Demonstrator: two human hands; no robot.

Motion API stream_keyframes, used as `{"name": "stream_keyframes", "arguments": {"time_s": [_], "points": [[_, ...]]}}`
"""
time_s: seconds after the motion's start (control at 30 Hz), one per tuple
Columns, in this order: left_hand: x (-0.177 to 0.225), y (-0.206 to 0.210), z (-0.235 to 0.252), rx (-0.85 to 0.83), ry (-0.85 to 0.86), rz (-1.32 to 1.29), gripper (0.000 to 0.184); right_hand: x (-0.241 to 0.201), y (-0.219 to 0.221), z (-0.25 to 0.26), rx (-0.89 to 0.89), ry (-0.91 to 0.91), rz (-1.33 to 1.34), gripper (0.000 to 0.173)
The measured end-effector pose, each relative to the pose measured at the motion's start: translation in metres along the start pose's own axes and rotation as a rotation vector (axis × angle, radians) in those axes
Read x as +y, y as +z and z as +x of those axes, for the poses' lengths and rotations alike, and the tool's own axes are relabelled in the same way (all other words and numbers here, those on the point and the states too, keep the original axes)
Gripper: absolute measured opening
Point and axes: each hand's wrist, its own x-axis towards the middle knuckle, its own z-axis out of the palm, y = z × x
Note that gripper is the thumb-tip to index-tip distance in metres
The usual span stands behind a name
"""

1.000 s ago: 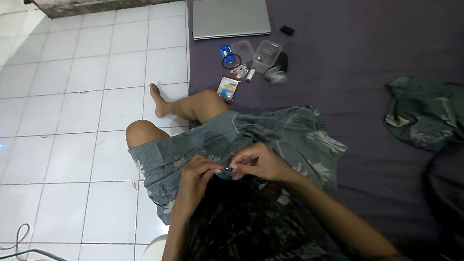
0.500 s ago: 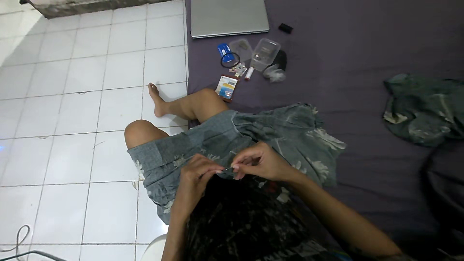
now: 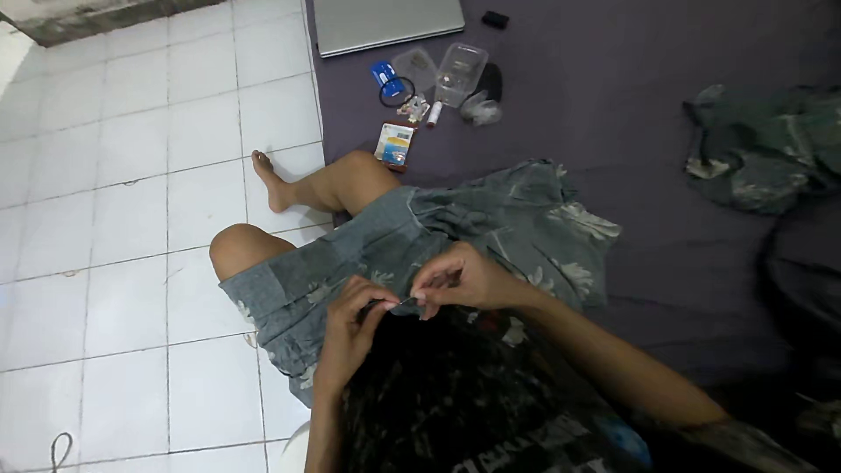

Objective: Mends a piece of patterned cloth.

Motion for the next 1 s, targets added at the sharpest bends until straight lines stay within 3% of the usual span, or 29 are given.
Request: {"name": "stream_keyframes", "arguments": {"time_s": [1.0], "points": [[0.002,0.001,-0.001,0.001,-0.109,-0.069,0.013,0.01,-0.003,0.005,-0.03,0.116,0.172,0.014]]}}
